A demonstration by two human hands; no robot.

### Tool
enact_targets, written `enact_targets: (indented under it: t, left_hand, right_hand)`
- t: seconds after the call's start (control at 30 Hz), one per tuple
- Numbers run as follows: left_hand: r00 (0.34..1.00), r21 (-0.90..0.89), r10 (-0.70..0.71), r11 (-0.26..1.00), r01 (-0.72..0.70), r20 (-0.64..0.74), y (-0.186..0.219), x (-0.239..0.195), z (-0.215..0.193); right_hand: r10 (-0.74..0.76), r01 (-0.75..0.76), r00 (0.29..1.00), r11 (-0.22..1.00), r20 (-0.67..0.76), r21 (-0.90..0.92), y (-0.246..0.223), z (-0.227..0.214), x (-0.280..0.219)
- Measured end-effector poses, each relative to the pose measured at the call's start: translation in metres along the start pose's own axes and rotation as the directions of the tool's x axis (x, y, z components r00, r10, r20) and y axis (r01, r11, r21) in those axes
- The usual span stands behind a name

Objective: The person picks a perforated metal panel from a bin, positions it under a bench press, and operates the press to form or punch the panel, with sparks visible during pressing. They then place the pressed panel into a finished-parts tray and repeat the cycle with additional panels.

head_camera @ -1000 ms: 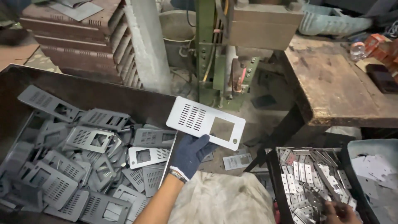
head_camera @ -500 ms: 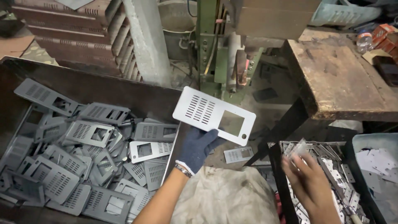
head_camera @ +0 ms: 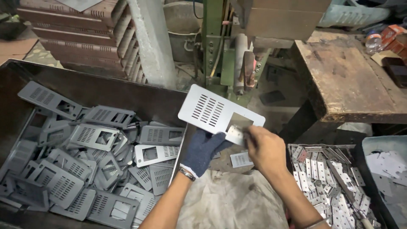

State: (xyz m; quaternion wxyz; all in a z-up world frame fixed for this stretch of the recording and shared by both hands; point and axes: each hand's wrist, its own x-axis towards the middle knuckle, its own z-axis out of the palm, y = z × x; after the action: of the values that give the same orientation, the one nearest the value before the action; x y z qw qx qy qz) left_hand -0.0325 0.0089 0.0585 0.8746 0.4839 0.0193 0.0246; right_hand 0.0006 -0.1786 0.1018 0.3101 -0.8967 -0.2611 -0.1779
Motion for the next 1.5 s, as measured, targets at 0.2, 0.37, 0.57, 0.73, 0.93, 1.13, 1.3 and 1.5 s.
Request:
enact_targets:
  t: [0.2,0.37,0.57,0.73,0.93,1.13,1.3,1.5]
  left_hand:
    - [1.0,0.038,-0.023,0.999,0.023,-0.001,-0.003,0.0,-0.004]
    - [0.998,-0.014,-0.055,0.998,0.055,0.004,0.002,-0.001,-0.004]
    - [0.997,-0.122,-0.065,0.991,0.059,-0.05,0.001,-0.003,0.005]
    - [0.996,-0.19,-0.01,0.982,-0.006,-0.083,0.023,-0.003,0.03]
    - [0.999,-0.281,0.028,0.959,-0.035,-0.026,0.04,-0.002,0.055]
    - [1.0,-0.366,0.012,0.93,-0.018,-0.02,0.052,-0.001,0.059]
    - [0.999,-0.353,0.026,0.936,-0.01,0.042,0.056,0.0,0.06]
    - [0.998,-0.343,0.047,0.939,-0.033,0.033,0.054,0.0,0.061]
  right_hand:
    - [-0.041,0.038,0.997,0.998,-0.062,-0.058,0.001,0.0,0.0]
    - [0.042,-0.046,0.996,0.998,0.081,0.042,-0.001,0.002,-0.001]
    - [0.021,-0.026,0.999,0.992,0.04,0.125,0.008,-0.001,-0.01]
    - [0.413,-0.284,0.882,0.851,-0.228,0.442,0.016,-0.007,-0.016]
    - [0.479,-0.456,0.749,-0.127,0.457,0.881,0.023,-0.028,-0.01]
    - [0.49,-0.55,0.697,-0.103,0.523,0.829,0.026,-0.052,0.005]
    - [0.477,-0.551,0.709,-0.083,0.519,0.83,0.034,-0.059,0.013]
    - [0.477,-0.551,0.709,-0.087,0.52,0.83,0.032,-0.063,0.018]
